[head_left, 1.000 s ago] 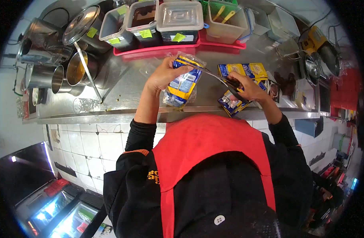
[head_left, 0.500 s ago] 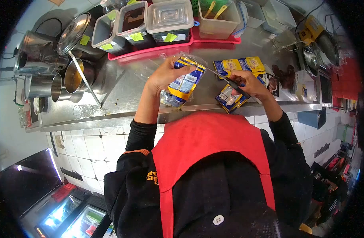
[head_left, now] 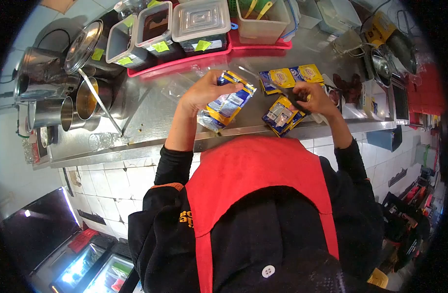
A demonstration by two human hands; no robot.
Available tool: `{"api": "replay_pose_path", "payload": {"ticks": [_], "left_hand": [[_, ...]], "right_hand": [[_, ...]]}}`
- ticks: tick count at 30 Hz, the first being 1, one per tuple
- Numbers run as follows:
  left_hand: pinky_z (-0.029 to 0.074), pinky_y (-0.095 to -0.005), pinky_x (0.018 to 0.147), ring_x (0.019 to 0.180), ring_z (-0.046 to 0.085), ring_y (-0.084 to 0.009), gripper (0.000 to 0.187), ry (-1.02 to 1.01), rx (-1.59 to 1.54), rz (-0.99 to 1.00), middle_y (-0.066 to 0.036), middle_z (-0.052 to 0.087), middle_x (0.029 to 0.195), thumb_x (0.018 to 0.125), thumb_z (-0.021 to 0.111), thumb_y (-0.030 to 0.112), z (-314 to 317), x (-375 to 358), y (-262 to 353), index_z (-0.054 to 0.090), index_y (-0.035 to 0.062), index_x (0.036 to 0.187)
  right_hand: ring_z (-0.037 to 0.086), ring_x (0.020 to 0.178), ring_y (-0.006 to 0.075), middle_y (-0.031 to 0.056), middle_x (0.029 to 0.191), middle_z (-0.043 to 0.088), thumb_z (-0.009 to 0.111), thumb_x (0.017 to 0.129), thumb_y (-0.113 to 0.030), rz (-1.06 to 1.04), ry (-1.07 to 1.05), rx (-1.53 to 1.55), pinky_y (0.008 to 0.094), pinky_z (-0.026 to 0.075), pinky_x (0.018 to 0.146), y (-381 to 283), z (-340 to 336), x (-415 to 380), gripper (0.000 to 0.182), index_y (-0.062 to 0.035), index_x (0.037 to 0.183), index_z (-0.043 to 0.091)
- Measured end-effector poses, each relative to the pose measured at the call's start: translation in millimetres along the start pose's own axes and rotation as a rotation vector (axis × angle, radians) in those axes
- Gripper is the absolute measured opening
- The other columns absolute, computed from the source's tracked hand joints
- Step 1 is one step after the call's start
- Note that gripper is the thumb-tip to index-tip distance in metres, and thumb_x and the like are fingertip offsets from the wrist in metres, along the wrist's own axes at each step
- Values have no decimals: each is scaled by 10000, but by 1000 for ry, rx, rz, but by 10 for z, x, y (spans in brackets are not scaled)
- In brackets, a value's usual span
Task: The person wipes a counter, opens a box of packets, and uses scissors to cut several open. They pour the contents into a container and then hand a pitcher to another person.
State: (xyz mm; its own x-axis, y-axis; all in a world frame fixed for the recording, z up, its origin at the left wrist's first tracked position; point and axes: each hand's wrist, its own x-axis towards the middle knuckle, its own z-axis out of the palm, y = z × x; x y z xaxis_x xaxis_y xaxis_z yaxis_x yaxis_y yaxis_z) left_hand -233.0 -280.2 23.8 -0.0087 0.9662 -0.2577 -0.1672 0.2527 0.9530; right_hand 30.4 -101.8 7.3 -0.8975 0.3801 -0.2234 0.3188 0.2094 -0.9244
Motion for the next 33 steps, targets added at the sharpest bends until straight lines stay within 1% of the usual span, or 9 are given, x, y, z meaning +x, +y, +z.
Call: {"api": "replay_pose_path", "payload": {"ticks": [5,7,12,14,17,21,23,29,33], "left_hand": [[442,-206,573,656,558,-63,237,75,-79,73,-24,616,763,771,654,163,-84,-249,159,601,-6,927],[455,-215,581,658,566,-72,180,96,-116,99,-28,612,759,782,633,124,-30,-331,314,591,-2,904],[491,-245,625,694,598,-109,148,229,-428,320,-60,619,813,811,582,68,101,-254,456,562,16,947],[502,-275,666,746,607,-134,171,338,-547,419,-71,619,868,839,549,96,264,-241,568,544,21,993],[501,-294,686,755,610,-151,187,443,-763,440,-63,621,882,863,524,166,313,-66,523,545,31,991],[447,-355,823,870,587,-182,298,550,-985,385,-38,613,942,908,428,320,356,197,312,547,69,1017],[406,-377,881,974,543,-193,337,543,-995,352,-33,577,1043,916,392,351,390,277,166,519,81,1073],[436,-402,796,964,523,-200,382,445,-762,7,-85,551,1042,876,499,314,450,219,-415,465,48,1148],[424,-333,702,921,492,-174,518,802,-283,-89,-135,550,954,753,660,251,384,81,-529,464,4,1163]], "right_hand": [[567,774,245,104,797,576,722,590,-157,-388,361,-774,333,433,694,311,-560,269,364,-35,868,522],[549,847,336,124,897,578,724,575,-195,-224,246,-777,396,423,739,392,-767,499,400,-41,882,518],[514,971,284,96,977,557,692,620,-174,-307,264,-983,374,436,759,505,-800,961,252,-88,805,545],[451,1055,279,95,940,529,673,626,-103,87,75,-1230,394,417,811,387,-701,1039,215,-63,818,585],[489,1043,223,85,1069,548,631,748,-234,157,255,-1156,355,435,800,326,-558,1000,162,-155,886,664],[544,998,192,71,1167,524,543,847,-282,-29,-244,792,335,445,833,57,-84,555,429,-66,1209,464],[568,917,181,70,1120,540,587,821,-261,187,-354,988,283,460,793,-53,142,237,549,-18,1261,366],[560,821,106,63,953,593,578,826,-174,161,-16,38,251,481,661,-555,-240,-277,401,-36,1181,455],[546,699,69,59,833,611,570,828,-161,287,104,-148,208,458,579,-763,-680,-337,280,-53,1083,531]]}}
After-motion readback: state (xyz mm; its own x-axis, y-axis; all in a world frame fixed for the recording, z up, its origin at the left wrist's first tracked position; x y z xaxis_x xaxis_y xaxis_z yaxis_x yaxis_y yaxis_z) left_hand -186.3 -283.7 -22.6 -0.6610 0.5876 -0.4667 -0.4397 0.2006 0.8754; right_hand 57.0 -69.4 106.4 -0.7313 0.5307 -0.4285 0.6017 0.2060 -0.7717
